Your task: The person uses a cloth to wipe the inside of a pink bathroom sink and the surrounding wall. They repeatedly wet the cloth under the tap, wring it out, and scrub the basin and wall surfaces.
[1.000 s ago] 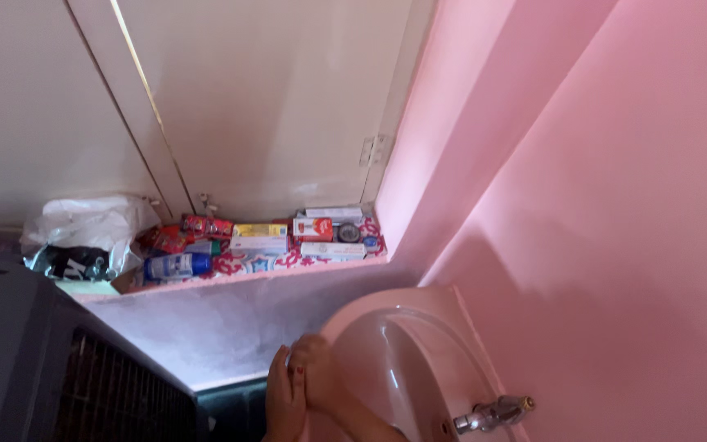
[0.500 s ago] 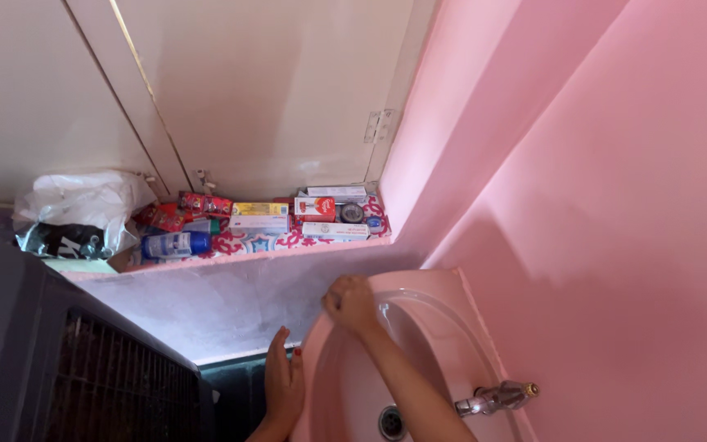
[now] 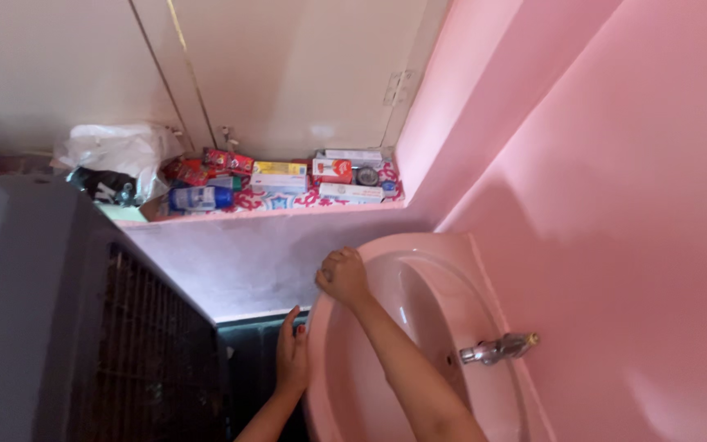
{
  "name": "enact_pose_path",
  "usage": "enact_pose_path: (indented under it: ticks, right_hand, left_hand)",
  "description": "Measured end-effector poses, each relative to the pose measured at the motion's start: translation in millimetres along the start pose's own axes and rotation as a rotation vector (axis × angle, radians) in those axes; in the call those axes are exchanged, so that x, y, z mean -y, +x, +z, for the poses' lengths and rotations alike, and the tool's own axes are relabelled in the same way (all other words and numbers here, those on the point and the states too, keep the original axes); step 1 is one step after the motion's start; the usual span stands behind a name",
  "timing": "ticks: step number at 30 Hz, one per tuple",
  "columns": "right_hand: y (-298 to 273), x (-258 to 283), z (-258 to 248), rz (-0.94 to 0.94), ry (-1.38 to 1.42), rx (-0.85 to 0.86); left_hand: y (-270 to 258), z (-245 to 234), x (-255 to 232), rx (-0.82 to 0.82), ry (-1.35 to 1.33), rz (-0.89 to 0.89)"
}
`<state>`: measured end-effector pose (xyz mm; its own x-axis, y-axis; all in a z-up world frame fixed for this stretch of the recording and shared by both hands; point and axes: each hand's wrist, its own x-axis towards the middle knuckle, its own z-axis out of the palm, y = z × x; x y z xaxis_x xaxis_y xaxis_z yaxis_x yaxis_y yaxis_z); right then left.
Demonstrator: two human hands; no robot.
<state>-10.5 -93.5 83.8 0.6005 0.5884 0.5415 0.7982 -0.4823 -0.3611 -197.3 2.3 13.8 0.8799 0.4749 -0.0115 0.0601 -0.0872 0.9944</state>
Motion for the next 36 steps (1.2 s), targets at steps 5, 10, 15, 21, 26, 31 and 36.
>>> enact_pose_path:
  ticks: [5,10,15,21,26,31,36]
  right_hand:
    - [-33.6,61.6,-12.5,-0.077,0.258,0.013]
    - [-111.6,129.2,-49.2,-0.134,0.297,0.204]
    - [-102.8,76.2,-27.0,-0.047,0.285,0.208]
    - [-73.6,39.9,9.1,0.219,0.097,0.082]
    - [-138.3,94.3,2.8,0.165,0.255,0.160]
    - [-219.8,139.1,-1.5,0.300,0.394,0.313]
    - [-269.2,139.0,3.8,0.463,0.493,0.425]
  left_hand:
    - [-2.7,-5.6,0.0,-0.008,-0.033,0.034]
    - [-16.0,-5.1,-22.4,0.088,-0.053,0.005]
    - [-23.0,-2.9,-29.2,0.080,0.201,0.290]
    - [-49.7,5.3,-19.1,0.146,0.371,0.196]
    - [-51.5,3.6,-26.9,0.088,0.410,0.369]
    - [-47.9,-5.9,-75.0,0.286,0.530,0.696]
    - [-20.6,10.8,-91.7,0.485,0.578,0.699]
